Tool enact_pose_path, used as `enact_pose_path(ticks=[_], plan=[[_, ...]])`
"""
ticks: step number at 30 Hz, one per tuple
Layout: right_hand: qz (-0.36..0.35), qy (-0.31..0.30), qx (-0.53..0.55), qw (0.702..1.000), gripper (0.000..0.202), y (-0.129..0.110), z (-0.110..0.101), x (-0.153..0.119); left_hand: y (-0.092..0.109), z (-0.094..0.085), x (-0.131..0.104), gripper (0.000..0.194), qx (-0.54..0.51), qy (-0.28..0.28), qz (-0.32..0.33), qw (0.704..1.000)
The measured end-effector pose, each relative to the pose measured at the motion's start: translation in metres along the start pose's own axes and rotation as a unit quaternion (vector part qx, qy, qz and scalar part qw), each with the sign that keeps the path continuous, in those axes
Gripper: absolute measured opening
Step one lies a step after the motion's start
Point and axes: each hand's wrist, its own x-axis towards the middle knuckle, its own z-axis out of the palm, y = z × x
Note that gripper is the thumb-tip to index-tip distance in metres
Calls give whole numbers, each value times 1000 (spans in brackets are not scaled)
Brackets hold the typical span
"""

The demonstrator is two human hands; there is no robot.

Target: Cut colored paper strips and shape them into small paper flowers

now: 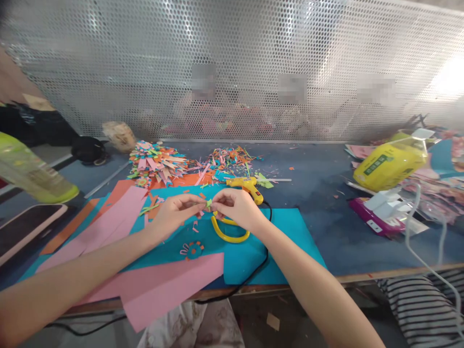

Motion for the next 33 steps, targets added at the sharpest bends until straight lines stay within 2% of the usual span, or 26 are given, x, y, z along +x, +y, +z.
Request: enact_pose_path(ticks=[7, 12, 24, 27, 30, 33], plan=[[-8, 18, -36, 999, 9, -2, 1, 0, -8, 3, -2, 25, -31, -15, -16, 999], [-16, 32, -104, 994, 6, 0, 4, 0, -7, 3, -2, 24, -50, -22, -41, 998], [-25, 47, -172, 984, 11, -1, 4, 1, -7, 4, -2, 26, -23, -25, -35, 999], [-33, 58, -201, 977, 11, 3, 2, 2, -3, 0, 0, 21, -3, -3, -18, 1000], [-58, 71, -249, 964, 7, 5, 1, 3, 0, -11, 5, 19, 33, 43, 7, 998], [-112, 45, -325, 938, 14, 4, 3, 2, -5, -23, 14, 21, 53, 88, 35, 994]])
